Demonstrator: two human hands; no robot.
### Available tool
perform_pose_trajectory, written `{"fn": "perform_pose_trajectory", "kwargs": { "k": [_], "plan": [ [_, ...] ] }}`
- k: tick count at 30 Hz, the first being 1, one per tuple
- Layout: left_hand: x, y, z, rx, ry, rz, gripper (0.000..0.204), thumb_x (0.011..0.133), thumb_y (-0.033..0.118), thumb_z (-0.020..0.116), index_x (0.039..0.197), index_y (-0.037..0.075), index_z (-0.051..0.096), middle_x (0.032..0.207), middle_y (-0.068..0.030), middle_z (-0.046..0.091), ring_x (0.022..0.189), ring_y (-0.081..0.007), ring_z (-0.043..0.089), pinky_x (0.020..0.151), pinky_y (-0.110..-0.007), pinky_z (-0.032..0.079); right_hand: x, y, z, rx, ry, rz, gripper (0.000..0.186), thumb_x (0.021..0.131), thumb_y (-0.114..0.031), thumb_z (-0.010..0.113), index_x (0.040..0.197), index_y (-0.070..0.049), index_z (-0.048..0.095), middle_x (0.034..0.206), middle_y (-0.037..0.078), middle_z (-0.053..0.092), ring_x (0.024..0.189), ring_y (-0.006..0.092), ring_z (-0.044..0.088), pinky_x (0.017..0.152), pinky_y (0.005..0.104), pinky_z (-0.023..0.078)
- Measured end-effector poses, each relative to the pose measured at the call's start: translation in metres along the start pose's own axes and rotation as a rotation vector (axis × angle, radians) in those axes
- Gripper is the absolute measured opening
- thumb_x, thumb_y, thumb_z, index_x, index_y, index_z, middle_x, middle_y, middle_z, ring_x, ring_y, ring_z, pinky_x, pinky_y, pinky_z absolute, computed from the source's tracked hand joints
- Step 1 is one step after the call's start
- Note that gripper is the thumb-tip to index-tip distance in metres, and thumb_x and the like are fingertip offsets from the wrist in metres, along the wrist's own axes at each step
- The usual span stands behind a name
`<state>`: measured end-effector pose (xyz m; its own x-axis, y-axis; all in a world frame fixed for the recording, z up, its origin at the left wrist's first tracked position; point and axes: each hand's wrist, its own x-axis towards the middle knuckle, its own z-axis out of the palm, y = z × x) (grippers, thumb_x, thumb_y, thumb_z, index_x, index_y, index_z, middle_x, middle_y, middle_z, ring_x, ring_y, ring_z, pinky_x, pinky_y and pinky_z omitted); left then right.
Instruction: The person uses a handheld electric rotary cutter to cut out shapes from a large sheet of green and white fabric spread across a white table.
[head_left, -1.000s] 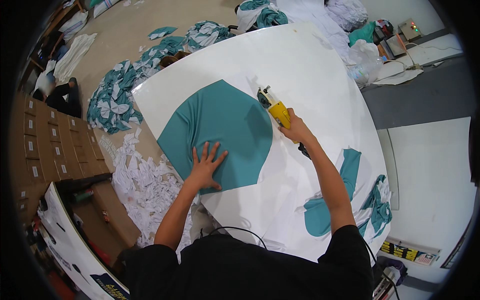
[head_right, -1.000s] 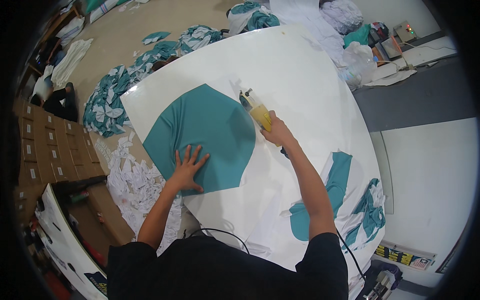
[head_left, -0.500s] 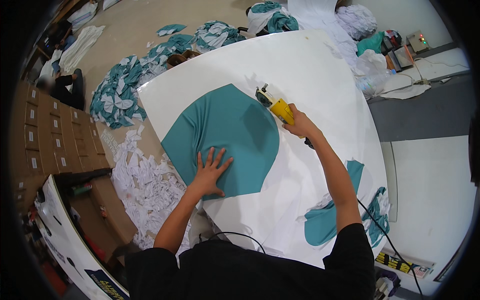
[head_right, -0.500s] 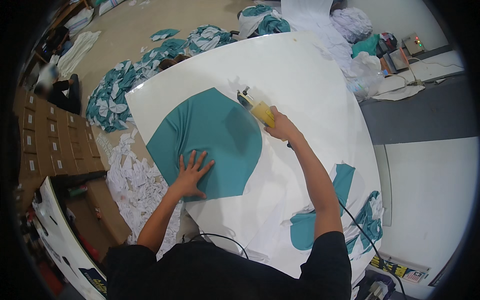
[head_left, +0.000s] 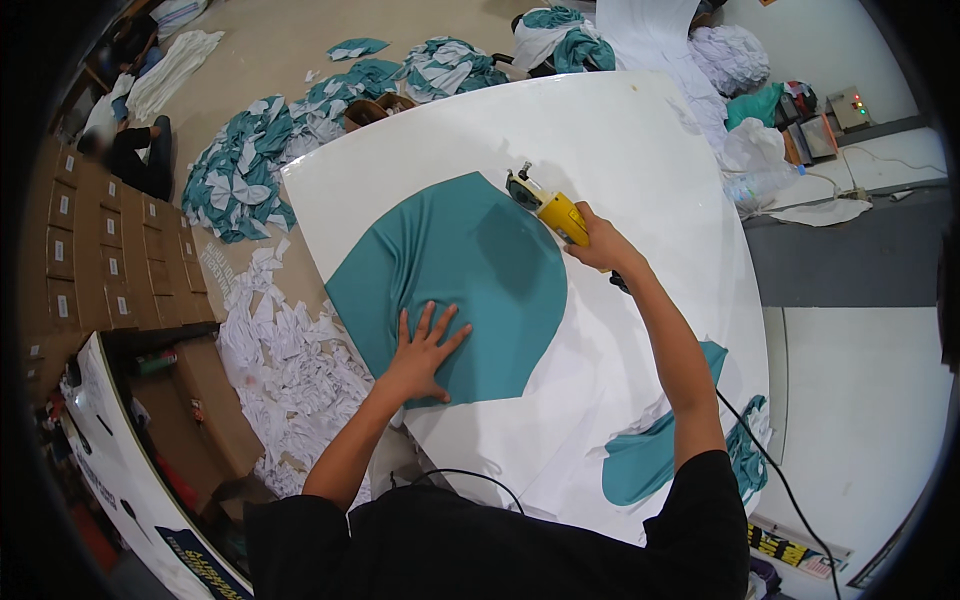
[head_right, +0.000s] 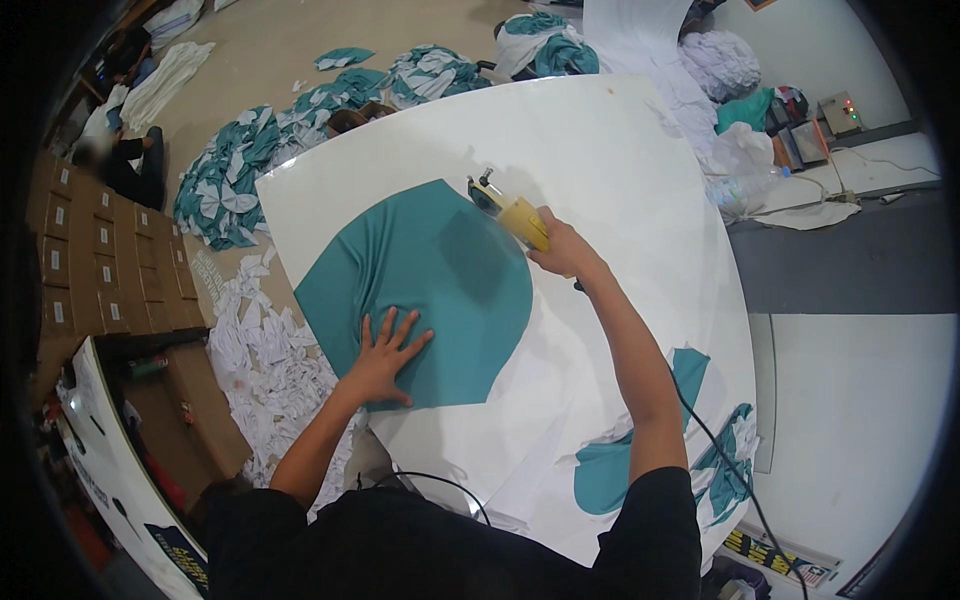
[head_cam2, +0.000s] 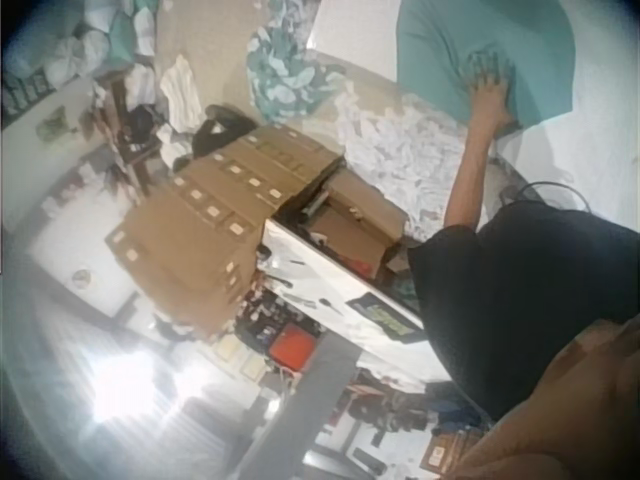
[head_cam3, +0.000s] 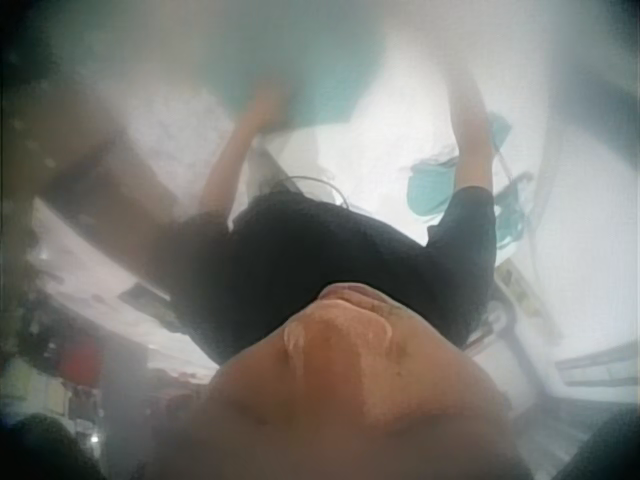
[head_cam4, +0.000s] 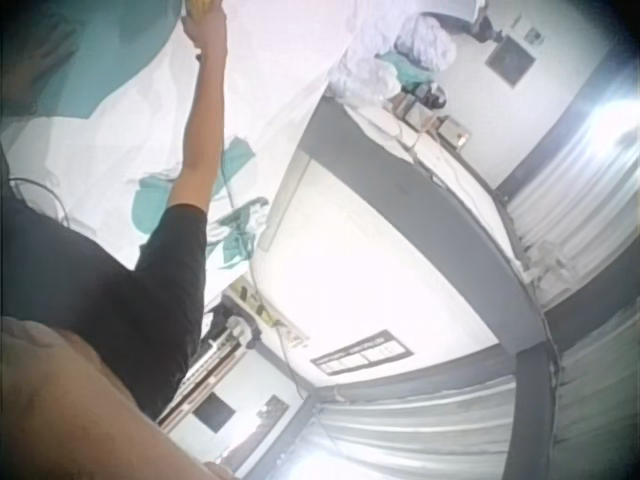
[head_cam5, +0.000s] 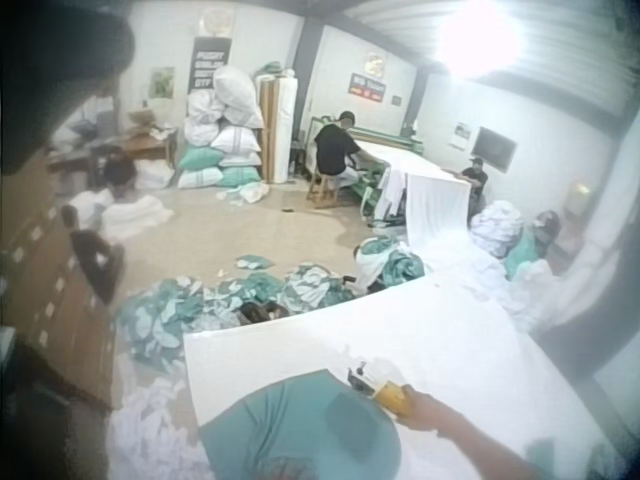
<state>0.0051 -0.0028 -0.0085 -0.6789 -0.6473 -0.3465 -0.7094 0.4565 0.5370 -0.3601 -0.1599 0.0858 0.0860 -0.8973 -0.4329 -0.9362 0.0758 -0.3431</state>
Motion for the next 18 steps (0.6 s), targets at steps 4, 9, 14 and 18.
{"fn": "perform_pose_trajectory", "kwargs": {
  "k": [4,9,14,18],
  "plan": [
    [-0.001,0.0,0.0,-0.012,0.007,0.003,0.144,0.041,0.042,0.1,0.164,0.031,0.026,0.174,-0.0102,0.007,0.159,-0.0415,-0.005,0.12,-0.073,-0.005,0.006,-0.011,-0.004,0.013,-0.016,-0.003,0.068,0.082,-0.017,0.074,0.138,-0.007,0.037,0.11,0.029,0.07,0.103,0.044,0.068,0.089,0.0484,0.056],
    [0.0,-0.001,0.001,-0.016,0.012,0.005,0.144,0.041,0.041,0.1,0.164,0.031,0.026,0.174,-0.0098,0.006,0.159,-0.041,-0.005,0.12,-0.073,-0.005,0.021,-0.018,-0.002,-0.015,-0.031,-0.007,0.071,0.082,-0.019,0.073,0.141,-0.006,0.035,0.111,0.03,0.069,0.102,0.0433,0.069,0.089,0.0479,0.056],
    [-0.001,0.001,0.0,-0.002,0.003,-0.004,0.143,0.042,0.041,0.1,0.164,0.031,0.026,0.174,-0.0095,0.006,0.159,-0.0408,-0.004,0.12,-0.074,-0.004,0.034,-0.029,-0.003,-0.01,-0.046,-0.022,0.082,0.082,-0.024,0.075,0.149,-0.005,0.032,0.112,0.031,0.07,0.099,0.0425,0.071,0.089,0.0468,0.056],
    [-0.002,0.001,0.0,0.003,0.001,0.001,0.143,0.043,0.041,0.1,0.164,0.031,0.025,0.174,-0.0097,0.005,0.159,-0.0408,-0.004,0.12,-0.074,-0.003,0.044,-0.036,-0.003,-0.026,-0.059,-0.021,0.082,0.082,-0.024,0.075,0.149,-0.004,0.031,0.112,0.031,0.069,0.101,0.0428,0.07,0.09,0.047,0.056]
  ]
}}
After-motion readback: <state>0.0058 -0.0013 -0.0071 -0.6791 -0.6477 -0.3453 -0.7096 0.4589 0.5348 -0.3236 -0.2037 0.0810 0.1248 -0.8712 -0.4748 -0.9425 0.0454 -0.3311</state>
